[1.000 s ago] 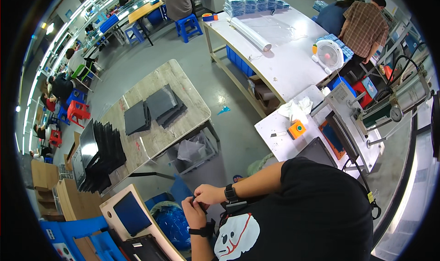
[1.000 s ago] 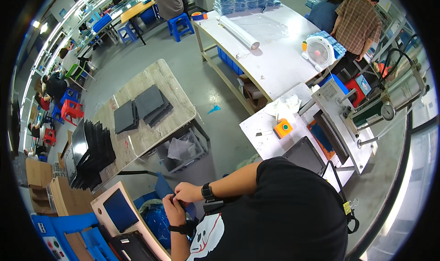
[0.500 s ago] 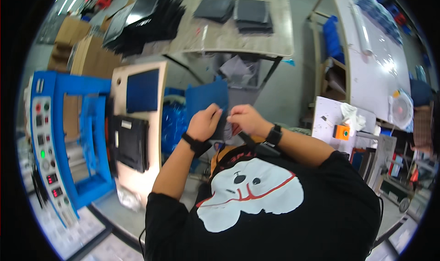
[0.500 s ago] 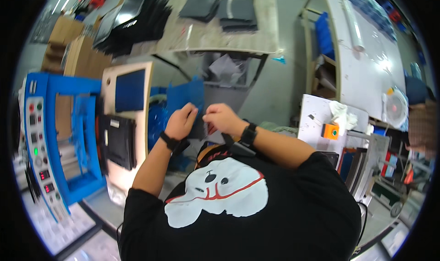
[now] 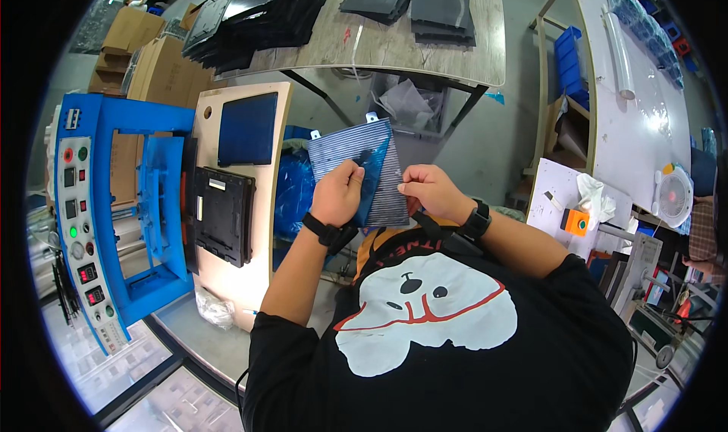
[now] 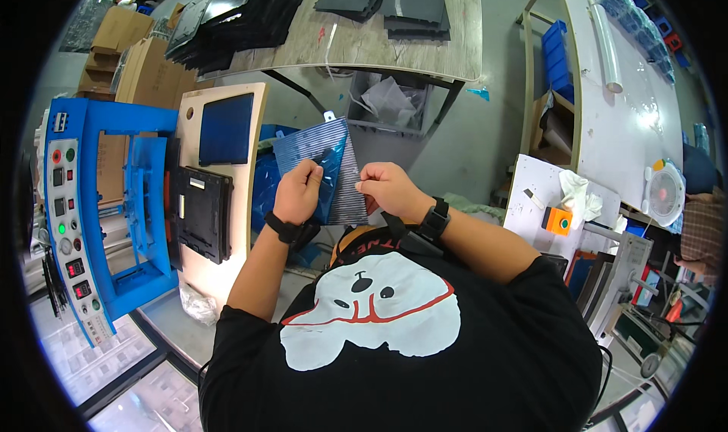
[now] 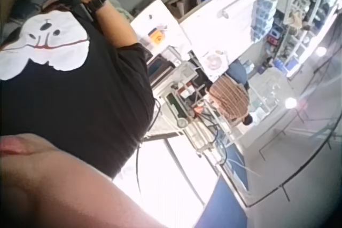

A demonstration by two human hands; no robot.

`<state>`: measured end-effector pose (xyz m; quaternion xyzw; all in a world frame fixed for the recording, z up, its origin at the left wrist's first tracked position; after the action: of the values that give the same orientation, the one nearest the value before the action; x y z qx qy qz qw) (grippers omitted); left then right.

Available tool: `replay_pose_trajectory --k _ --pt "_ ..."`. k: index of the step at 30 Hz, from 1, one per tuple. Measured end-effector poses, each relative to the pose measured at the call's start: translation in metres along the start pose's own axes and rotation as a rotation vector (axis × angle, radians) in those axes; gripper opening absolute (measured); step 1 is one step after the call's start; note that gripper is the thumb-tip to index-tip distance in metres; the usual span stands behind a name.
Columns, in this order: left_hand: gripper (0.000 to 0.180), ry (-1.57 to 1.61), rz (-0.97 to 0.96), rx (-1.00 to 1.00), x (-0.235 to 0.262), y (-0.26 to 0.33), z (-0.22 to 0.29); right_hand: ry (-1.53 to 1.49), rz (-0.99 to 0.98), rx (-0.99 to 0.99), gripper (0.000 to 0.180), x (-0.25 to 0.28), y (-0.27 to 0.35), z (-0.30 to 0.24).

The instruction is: The person is peeling protective films and assembling plastic/metal housing components for electronic devices using industrial presses.

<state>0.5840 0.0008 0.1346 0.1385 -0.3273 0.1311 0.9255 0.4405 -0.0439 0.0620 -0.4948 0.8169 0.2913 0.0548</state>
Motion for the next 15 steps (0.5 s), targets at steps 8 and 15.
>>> replay_pose_trajectory --k 8,15 --pt "0.028 0.146 0.149 -0.086 -0.047 -0.010 -0.012 0.537 0.156 0.236 0.015 -0.003 -0.008 -0.017" --pt "0.023 0.321 0.123 -0.030 -0.062 -0.018 -0.016 0.568 0.236 0.245 0.017 0.008 -0.009 -0.009"
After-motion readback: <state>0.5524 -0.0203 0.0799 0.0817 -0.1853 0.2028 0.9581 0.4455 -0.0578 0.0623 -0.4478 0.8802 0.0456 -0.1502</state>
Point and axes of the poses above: each hand's wrist, its own y-axis away from the middle knuckle, its own x-axis out of the back of the hand, z = x × y, the point moved 10 cm from there along -y, towards the middle knuckle, and after that the axes turned 9 degrees about y, right-handed, at the moved point
